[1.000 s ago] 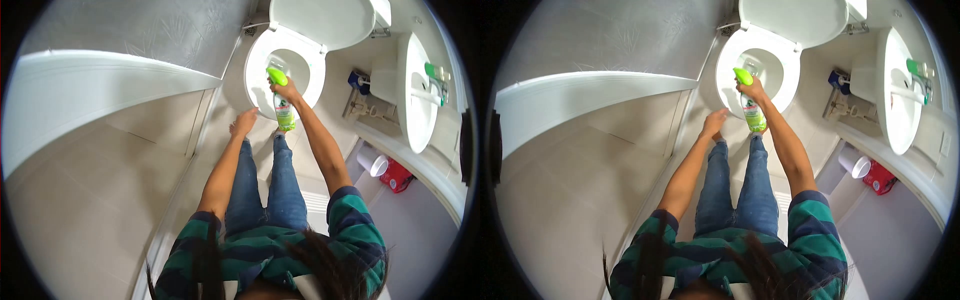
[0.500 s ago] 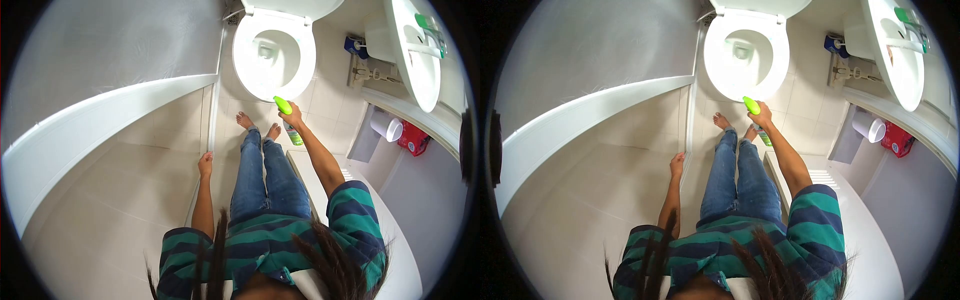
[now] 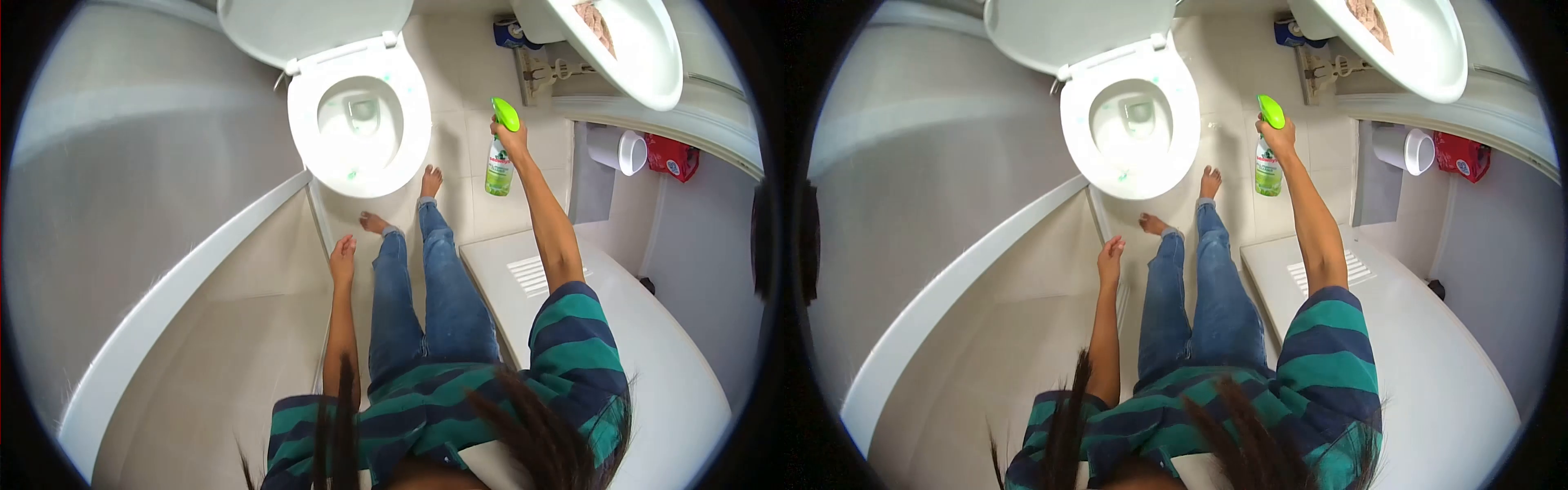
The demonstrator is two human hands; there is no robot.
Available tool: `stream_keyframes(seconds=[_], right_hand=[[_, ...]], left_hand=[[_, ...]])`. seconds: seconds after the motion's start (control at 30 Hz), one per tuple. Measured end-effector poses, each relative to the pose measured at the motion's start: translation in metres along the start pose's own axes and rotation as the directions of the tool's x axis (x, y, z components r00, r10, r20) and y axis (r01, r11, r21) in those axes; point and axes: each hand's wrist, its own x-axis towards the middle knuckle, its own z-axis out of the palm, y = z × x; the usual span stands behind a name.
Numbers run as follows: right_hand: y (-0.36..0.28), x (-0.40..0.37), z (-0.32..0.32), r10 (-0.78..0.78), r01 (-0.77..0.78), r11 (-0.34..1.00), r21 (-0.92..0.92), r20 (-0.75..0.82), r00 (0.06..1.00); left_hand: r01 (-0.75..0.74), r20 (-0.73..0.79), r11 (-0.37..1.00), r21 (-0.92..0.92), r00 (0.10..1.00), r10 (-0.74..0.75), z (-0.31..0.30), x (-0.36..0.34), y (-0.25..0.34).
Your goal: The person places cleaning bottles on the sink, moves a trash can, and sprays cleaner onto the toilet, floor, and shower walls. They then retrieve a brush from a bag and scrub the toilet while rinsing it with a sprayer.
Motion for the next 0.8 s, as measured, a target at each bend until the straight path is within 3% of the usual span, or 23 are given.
stream_keyframes(seconds=[0.03, 0.13, 0.17, 0.27, 0.4, 0.53, 0.57, 0.67, 0.77, 0.8], right_hand=[[-0.001, 0.023, -0.004, -0.017, 0.013, 0.996, -0.090, -0.037, 0.999], [-0.009, 0.080, -0.015, -0.008, 0.003, 0.996, 0.092, 0.054, 0.999], [-0.017, 0.093, -0.017, 0.055, -0.058, 0.996, 0.067, 0.054, 0.997], [-0.024, 0.135, -0.017, -0.055, 0.040, 0.975, 0.216, 0.065, 0.996], [-0.020, 0.156, -0.025, -0.002, -0.007, 0.990, -0.141, -0.061, 0.998], [0.036, 0.149, -0.053, 0.227, -0.220, 0.949, 0.227, -0.002, 0.974], [0.056, 0.143, -0.060, 0.208, -0.207, 0.916, 0.343, 0.036, 0.978], [0.093, 0.106, -0.087, 0.186, -0.150, 0.900, 0.410, -0.049, 0.981], [0.113, 0.070, -0.115, 0.326, -0.312, 0.945, 0.094, -0.249, 0.912], [0.132, 0.059, -0.124, 0.368, -0.313, 0.924, 0.220, -0.289, 0.884]], left_hand=[[-0.005, -0.008, 1.000, 0.008, 1.000, 0.005, 0.008, 0.001, 0.007], [0.057, 0.007, 0.998, -0.007, 0.998, -0.057, 0.024, -0.006, 0.025], [0.074, 0.014, 0.997, 0.004, 0.997, -0.074, 0.031, -0.006, 0.029], [0.119, 0.035, 0.992, 0.036, 0.992, -0.120, 0.048, -0.001, 0.035], [0.120, 0.072, 0.989, 0.083, 0.989, -0.126, 0.077, 0.005, 0.057], [0.099, 0.119, 0.984, 0.150, 0.986, -0.117, 0.098, 0.016, 0.090], [0.086, 0.136, 0.980, 0.182, 0.984, -0.112, 0.100, 0.021, 0.095], [0.063, 0.175, 0.965, 0.253, 0.979, -0.109, 0.108, 0.029, 0.109], [0.075, 0.193, 0.956, 0.285, 0.972, -0.134, 0.110, 0.036, 0.122], [0.069, 0.209, 0.956, 0.284, 0.969, -0.132, 0.107, 0.039, 0.118]])
